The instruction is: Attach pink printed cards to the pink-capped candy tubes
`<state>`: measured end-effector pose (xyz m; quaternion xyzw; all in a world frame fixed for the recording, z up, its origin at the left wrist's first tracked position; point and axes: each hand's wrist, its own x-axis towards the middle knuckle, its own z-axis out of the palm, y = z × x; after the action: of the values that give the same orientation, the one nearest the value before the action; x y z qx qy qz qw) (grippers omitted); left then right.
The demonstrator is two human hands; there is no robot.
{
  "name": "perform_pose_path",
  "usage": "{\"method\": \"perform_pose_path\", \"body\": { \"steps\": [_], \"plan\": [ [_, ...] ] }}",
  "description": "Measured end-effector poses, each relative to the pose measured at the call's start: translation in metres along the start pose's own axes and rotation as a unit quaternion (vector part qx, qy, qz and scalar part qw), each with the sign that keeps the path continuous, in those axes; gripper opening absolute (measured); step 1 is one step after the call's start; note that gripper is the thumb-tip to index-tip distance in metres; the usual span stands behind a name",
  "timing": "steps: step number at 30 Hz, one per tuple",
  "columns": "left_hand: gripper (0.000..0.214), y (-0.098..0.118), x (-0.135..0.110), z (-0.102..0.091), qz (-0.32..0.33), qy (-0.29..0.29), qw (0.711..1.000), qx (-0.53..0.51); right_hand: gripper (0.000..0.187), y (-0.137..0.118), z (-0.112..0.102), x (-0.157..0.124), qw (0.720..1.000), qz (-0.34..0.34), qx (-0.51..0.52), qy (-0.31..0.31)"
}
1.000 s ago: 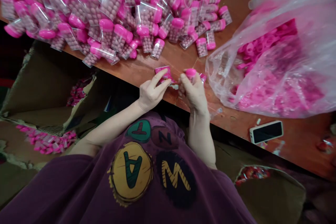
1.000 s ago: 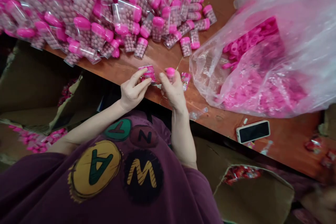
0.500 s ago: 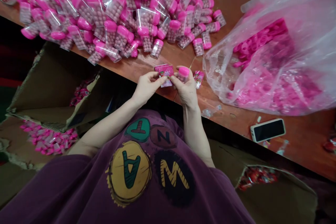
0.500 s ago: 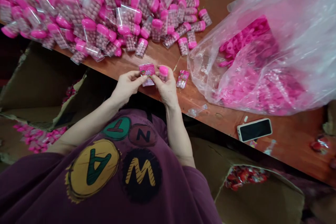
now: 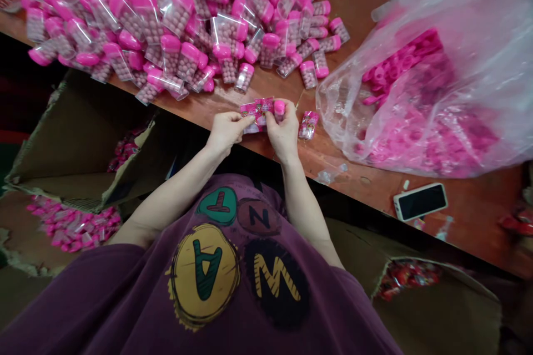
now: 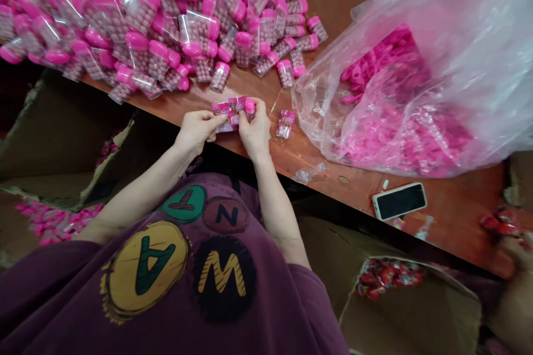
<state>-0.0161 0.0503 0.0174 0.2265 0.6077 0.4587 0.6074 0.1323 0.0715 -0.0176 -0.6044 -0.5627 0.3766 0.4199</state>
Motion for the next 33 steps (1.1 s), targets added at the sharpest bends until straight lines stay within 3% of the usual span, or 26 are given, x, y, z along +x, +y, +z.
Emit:
{"method": "perform_pose_path", "body": {
  "steps": [4, 7, 9, 11, 14, 16, 21, 26, 33],
  "plan": [
    [0.042, 0.003, -0.002, -0.02, 0.018, 0.047, 0.998, -0.027, 0.022, -0.006, -0.004, 0.003, 0.982, 0.014, -0.17, -0.082],
    [0.045, 0.008, -0.009, -0.024, 0.018, 0.025, 0.996, -0.088, 0.023, -0.013, -0.009, -0.001, 0.973, -0.003, -0.228, -0.042],
    [0.042, 0.011, -0.013, -0.02, 0.004, -0.012, 0.993, -0.118, 0.027, -0.016, -0.012, -0.005, 0.988, -0.019, -0.152, 0.011],
    [0.036, 0.013, -0.017, -0.012, -0.015, -0.046, 0.99, -0.136, 0.036, -0.019, -0.014, -0.011, 1.0, 0.007, 0.0, -0.002],
    [0.03, 0.012, -0.021, 0.001, -0.041, -0.076, 0.986, -0.139, 0.054, -0.023, -0.012, -0.021, 0.97, 0.092, 0.208, -0.082],
    [0.031, 0.009, -0.024, 0.007, -0.048, -0.07, 0.988, -0.132, 0.06, -0.024, -0.009, -0.025, 0.951, 0.122, 0.273, -0.086],
    [0.039, 0.003, -0.024, 0.016, -0.043, -0.045, 0.991, -0.118, 0.059, -0.02, 0.001, -0.03, 0.938, 0.128, 0.317, -0.058],
    [0.044, -0.004, -0.022, 0.021, -0.034, -0.037, 0.992, -0.116, 0.054, -0.008, 0.009, -0.033, 0.949, 0.113, 0.292, -0.032],
    [0.037, -0.006, -0.023, 0.016, -0.06, -0.107, 0.984, -0.127, 0.052, -0.007, -0.001, -0.031, 0.953, 0.103, 0.283, -0.021]
  ]
}}
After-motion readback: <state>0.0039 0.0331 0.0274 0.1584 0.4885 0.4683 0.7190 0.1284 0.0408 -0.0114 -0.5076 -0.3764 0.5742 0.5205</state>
